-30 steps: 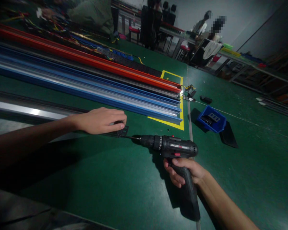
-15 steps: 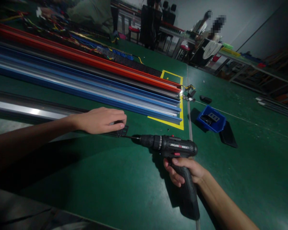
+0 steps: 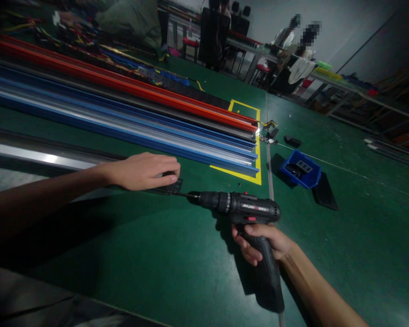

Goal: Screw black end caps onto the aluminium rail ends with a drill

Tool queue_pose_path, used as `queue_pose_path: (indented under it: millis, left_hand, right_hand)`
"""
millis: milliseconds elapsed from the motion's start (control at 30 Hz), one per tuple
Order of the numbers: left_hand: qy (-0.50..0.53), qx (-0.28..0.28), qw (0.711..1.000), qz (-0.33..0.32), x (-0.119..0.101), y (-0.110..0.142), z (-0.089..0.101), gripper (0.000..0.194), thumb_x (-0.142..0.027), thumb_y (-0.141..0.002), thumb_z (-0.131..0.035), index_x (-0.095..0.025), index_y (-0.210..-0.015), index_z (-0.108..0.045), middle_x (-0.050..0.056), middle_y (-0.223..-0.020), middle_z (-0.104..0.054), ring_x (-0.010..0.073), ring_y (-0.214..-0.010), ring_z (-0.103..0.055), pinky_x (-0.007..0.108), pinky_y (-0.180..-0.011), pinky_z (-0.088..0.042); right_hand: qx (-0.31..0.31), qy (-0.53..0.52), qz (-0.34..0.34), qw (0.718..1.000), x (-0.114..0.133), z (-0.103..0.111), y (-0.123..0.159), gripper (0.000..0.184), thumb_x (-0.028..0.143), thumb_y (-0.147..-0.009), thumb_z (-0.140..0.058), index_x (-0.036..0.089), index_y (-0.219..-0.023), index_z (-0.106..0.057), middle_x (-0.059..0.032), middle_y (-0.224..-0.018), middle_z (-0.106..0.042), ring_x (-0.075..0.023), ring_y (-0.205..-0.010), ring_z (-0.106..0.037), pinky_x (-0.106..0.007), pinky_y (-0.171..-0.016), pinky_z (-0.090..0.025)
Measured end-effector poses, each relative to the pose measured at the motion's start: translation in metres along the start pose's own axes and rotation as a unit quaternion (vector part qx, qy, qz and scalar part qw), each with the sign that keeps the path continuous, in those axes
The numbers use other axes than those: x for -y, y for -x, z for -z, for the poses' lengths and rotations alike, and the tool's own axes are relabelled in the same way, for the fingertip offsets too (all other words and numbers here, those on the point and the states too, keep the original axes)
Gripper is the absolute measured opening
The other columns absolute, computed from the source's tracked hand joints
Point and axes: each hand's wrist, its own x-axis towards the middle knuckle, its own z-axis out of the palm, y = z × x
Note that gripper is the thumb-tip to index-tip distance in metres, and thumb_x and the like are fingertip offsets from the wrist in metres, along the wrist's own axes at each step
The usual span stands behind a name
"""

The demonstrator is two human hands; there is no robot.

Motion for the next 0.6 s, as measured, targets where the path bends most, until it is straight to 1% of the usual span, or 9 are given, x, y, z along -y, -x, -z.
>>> queue_pose_path:
  millis: [333, 600]
  left_hand:
    - [-0.001, 0.008, 1.0, 0.003, -0.0001, 0.0003, 0.0008, 0.037, -0.049, -0.105, -0.033, -0.024, -0.104, -0.061, 0.004, -0.102, -0.064, 0.0195, -0.089, -0.06, 0.03, -0.074, -0.04]
    - [0.002, 0.002, 1.0, -0.001, -0.0006, 0.001, 0.0007, 0.037, -0.049, -0.105, -0.033, -0.024, -0.103, -0.061, 0.004, -0.102, -0.064, 0.0193, -0.089, -0.06, 0.029, -0.075, -0.039]
  right_hand:
    - [0.009, 0.001, 0.006, 1.0, 0.0001, -0.0015, -0.0001, 0.028, 0.031, -0.097, -0.063, 0.009, -0.112, -0.07, -0.0035, -0.08, -0.064, -0.0025, -0.042, -0.048, -0.02, -0.05, -0.055]
    - [0.01, 0.0, 0.002, 1.0, 0.0, 0.0002, -0.0001, 0.029, 0.032, -0.097, -0.064, 0.009, -0.113, -0.07, -0.0043, -0.081, -0.065, -0.0025, -0.042, -0.049, -0.02, -0.051, -0.055]
